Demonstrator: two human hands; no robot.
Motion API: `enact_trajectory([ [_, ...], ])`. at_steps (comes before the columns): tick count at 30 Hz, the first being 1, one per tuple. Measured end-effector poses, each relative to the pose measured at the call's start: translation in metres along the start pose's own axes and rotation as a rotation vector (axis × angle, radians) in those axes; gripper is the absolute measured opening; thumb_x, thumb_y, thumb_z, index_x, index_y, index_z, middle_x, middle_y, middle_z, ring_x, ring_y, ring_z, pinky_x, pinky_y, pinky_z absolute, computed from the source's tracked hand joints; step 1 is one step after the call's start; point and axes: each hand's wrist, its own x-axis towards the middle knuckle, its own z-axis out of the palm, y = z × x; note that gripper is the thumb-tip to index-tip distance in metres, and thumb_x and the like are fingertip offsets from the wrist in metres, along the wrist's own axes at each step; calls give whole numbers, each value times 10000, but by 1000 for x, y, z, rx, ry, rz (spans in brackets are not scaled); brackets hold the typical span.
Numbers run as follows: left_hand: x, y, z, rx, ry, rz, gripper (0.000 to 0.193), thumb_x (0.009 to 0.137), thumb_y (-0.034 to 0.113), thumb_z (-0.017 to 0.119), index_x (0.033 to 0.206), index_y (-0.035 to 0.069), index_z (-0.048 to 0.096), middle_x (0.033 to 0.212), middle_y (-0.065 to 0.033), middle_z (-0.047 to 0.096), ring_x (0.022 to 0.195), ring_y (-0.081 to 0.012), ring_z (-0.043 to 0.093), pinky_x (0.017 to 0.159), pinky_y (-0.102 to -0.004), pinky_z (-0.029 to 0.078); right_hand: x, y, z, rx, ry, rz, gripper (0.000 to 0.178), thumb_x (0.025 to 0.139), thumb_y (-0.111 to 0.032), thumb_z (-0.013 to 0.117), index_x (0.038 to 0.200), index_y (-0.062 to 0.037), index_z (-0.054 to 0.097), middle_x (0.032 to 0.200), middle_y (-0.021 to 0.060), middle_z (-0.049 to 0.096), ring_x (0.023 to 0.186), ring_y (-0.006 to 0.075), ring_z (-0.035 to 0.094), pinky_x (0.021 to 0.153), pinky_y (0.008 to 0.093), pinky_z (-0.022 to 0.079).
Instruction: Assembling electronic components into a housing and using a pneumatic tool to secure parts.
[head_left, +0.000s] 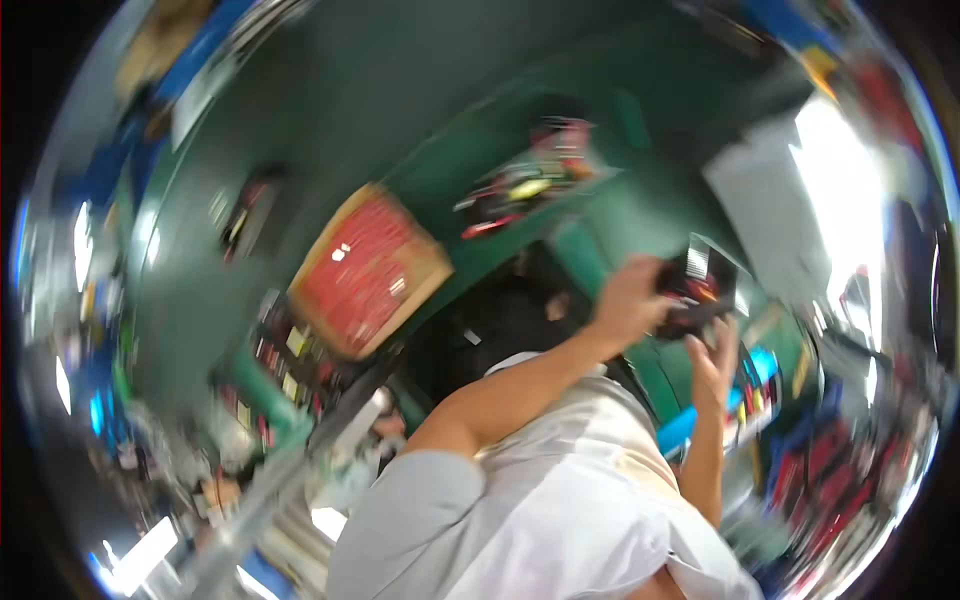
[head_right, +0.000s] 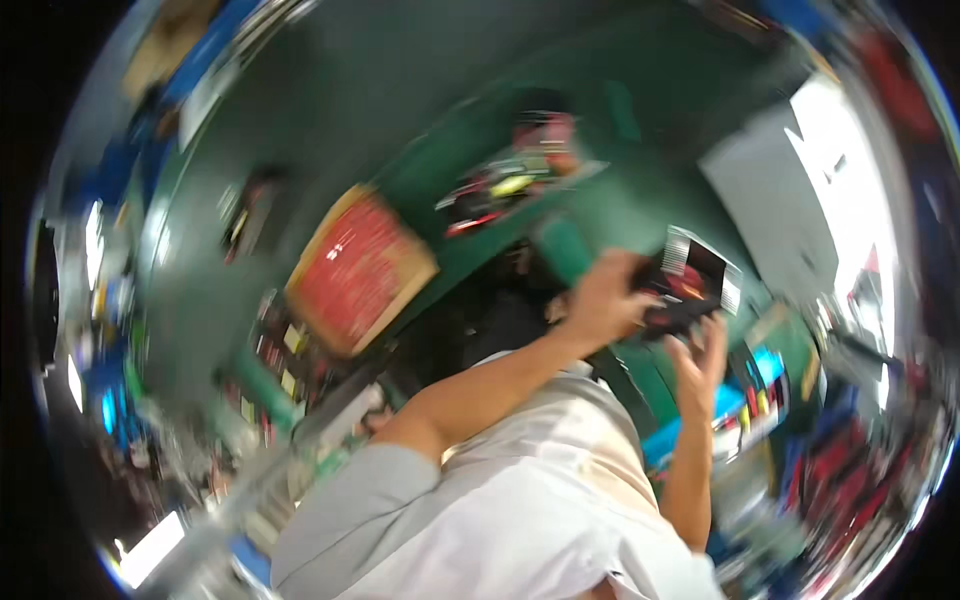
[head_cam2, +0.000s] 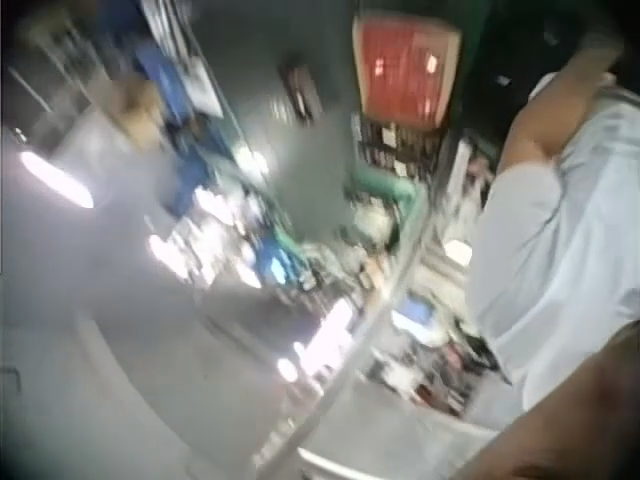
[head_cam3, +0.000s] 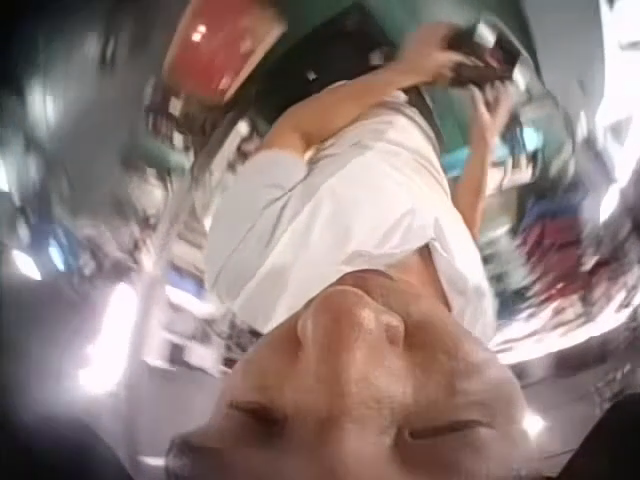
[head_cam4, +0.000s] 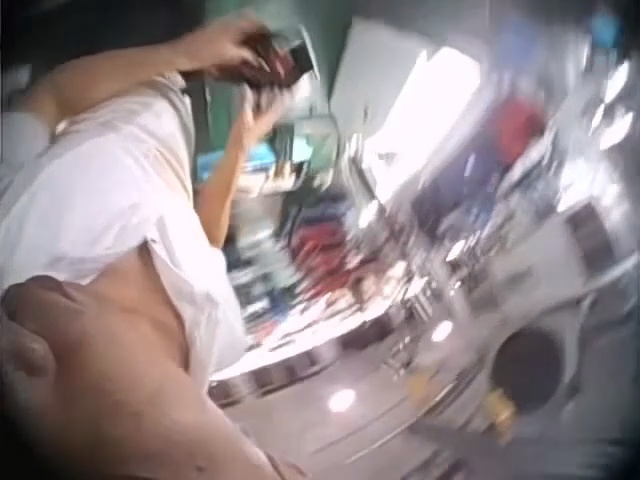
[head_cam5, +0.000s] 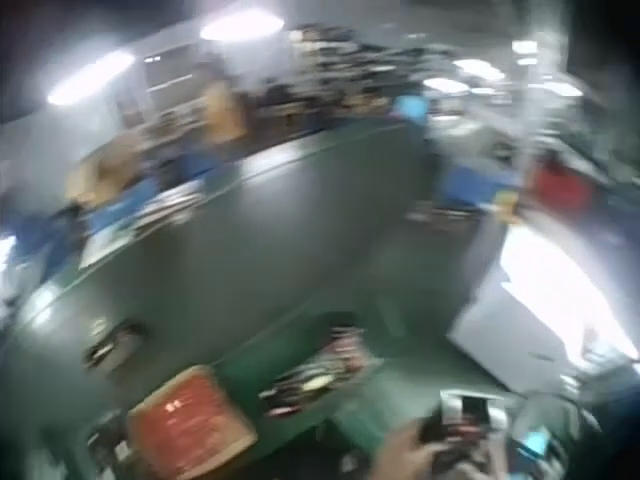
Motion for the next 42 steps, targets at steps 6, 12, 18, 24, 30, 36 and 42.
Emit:
enact_trajectory([
  [6,-9,-24,24,13,-66,162,461,774,-98,735,1195,6,578,1112,-124,593,1023,-274,634,839,-359,518,-6,1,15,414,33,-92,894,870,3,784,1615,-107,303,1554,71,390,1415,264,423,1056,396,521],
  [12,-12,-53,28,37,-199,342,519,766,-51,775,1228,14,546,1159,-118,553,1061,-263,600,903,-348,504,-24,5,5,161,101,-186,920,881,29,752,1636,-160,261,1538,107,419,1399,261,466,1123,445,470],
  [18,11,-47,30,167,-263,342,502,805,47,800,1236,-14,550,1102,-142,613,1014,-248,626,853,-348,531,-23,28,18,384,191,-137,894,890,14,751,1624,-108,256,1483,151,461,1400,280,468,1118,429,485],
  [24,18,-40,26,96,-326,292,474,786,38,787,1191,-18,547,1091,-160,601,976,-303,634,796,-381,544,-5,52,26,525,314,5,536,880,-65,803,1340,-37,529,1159,72,607,1014,155,650,873,298,568],
  [30,24,-38,18,141,-393,194,517,773,90,842,1177,-34,544,1108,-184,614,987,-304,648,811,-383,551,3,45,20,647,181,87,392,878,-116,822,1172,-89,565,979,-6,663,887,63,608,717,220,470],
  [36,37,-52,25,129,-404,375,561,799,67,833,1261,-17,525,1133,-162,623,1068,-303,655,952,-387,528,8,53,24,733,154,76,372,896,-138,809,1175,-80,569,979,5,671,874,64,608,726,225,473],
  [42,56,-65,13,139,-487,40,471,867,89,768,1242,7,495,1278,-157,649,1135,-250,667,855,-353,573,-12,106,35,602,363,130,612,911,-191,799,1424,-72,487,1276,118,594,1148,197,603,947,337,526],
])
